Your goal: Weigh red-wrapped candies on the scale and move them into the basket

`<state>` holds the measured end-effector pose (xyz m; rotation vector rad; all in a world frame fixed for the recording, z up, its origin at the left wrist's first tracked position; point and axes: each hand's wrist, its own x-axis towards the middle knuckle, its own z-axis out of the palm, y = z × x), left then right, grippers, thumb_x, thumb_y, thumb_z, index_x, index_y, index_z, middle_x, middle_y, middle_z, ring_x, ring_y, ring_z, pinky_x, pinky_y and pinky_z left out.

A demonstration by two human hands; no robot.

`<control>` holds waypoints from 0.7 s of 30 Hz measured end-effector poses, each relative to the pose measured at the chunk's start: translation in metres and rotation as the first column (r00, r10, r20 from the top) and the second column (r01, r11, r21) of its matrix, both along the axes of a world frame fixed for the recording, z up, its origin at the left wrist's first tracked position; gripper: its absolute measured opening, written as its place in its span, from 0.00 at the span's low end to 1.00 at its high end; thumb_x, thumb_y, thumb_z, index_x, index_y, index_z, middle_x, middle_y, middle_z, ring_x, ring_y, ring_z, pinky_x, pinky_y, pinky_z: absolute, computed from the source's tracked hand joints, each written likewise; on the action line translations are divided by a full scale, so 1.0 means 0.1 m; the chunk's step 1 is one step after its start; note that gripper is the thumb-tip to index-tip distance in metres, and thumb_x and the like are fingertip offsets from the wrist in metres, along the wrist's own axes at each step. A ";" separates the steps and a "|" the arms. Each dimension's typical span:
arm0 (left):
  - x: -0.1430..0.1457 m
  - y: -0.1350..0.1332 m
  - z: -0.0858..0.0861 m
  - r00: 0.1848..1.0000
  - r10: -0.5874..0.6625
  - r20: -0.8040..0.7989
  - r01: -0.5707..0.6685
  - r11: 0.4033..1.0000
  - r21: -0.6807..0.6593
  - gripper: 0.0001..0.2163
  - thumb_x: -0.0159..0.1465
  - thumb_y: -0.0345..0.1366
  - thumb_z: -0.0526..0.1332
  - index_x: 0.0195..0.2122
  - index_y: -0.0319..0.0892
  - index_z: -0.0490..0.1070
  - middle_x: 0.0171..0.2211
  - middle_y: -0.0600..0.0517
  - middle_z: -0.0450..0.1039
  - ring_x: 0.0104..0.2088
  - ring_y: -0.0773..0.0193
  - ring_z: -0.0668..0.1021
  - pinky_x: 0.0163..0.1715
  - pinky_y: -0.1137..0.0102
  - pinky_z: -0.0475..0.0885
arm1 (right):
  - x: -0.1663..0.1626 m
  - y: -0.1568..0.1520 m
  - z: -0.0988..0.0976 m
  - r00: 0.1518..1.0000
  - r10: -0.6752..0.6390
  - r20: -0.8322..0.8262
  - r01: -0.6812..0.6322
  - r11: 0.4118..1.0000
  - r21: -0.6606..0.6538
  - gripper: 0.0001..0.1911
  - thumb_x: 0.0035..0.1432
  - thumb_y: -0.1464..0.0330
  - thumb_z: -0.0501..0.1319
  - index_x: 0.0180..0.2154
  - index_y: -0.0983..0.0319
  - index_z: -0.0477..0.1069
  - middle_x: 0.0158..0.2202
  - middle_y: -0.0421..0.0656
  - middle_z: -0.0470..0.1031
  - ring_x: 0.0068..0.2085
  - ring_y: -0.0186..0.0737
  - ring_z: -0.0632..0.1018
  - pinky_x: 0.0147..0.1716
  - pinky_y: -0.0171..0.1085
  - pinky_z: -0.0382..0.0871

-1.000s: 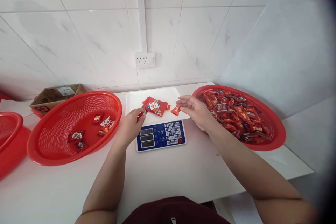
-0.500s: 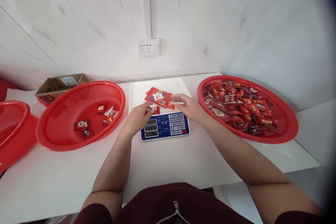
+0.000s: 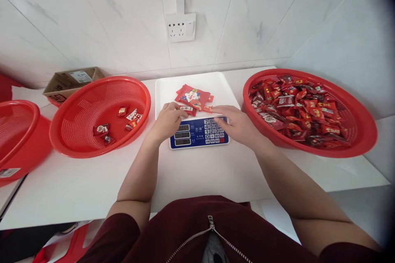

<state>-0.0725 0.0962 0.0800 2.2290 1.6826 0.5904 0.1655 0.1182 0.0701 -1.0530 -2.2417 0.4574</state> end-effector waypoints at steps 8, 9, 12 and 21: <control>-0.02 -0.04 0.13 0.980 0.099 0.171 -0.135 0.967 0.218 0.14 0.56 0.21 0.49 0.33 0.43 0.71 0.38 0.50 0.70 0.44 0.59 0.70 0.45 0.65 0.66 | 0.33 -0.33 -0.09 0.957 -0.212 -0.200 0.196 0.976 -0.096 0.12 0.59 0.66 0.55 0.43 0.59 0.72 0.43 0.45 0.76 0.45 0.42 0.75 0.46 0.43 0.69; -0.02 -0.05 0.16 0.972 0.129 0.197 -0.177 0.952 0.251 0.13 0.56 0.22 0.49 0.32 0.43 0.70 0.37 0.51 0.71 0.42 0.60 0.71 0.43 0.65 0.67 | 0.36 -0.36 -0.11 0.941 -0.245 -0.233 0.219 0.967 -0.129 0.12 0.58 0.65 0.56 0.42 0.59 0.72 0.42 0.45 0.76 0.44 0.42 0.76 0.45 0.42 0.70; -0.03 -0.08 0.22 0.936 0.214 0.280 -0.303 0.895 0.327 0.09 0.57 0.24 0.51 0.31 0.43 0.69 0.33 0.52 0.72 0.38 0.61 0.73 0.39 0.67 0.68 | 0.40 -0.46 -0.18 0.911 -0.280 -0.303 0.199 0.942 -0.271 0.11 0.57 0.63 0.57 0.39 0.60 0.73 0.37 0.44 0.77 0.39 0.41 0.77 0.41 0.41 0.71; -0.16 -0.16 0.31 0.823 0.279 0.494 -0.487 0.795 0.362 0.06 0.61 0.31 0.54 0.38 0.43 0.67 0.33 0.53 0.73 0.36 0.67 0.76 0.39 0.70 0.71 | 0.19 -0.71 -0.30 0.960 0.267 -0.081 -0.244 0.664 -0.706 0.14 0.57 0.63 0.55 0.43 0.59 0.72 0.37 0.43 0.76 0.37 0.38 0.75 0.38 0.37 0.69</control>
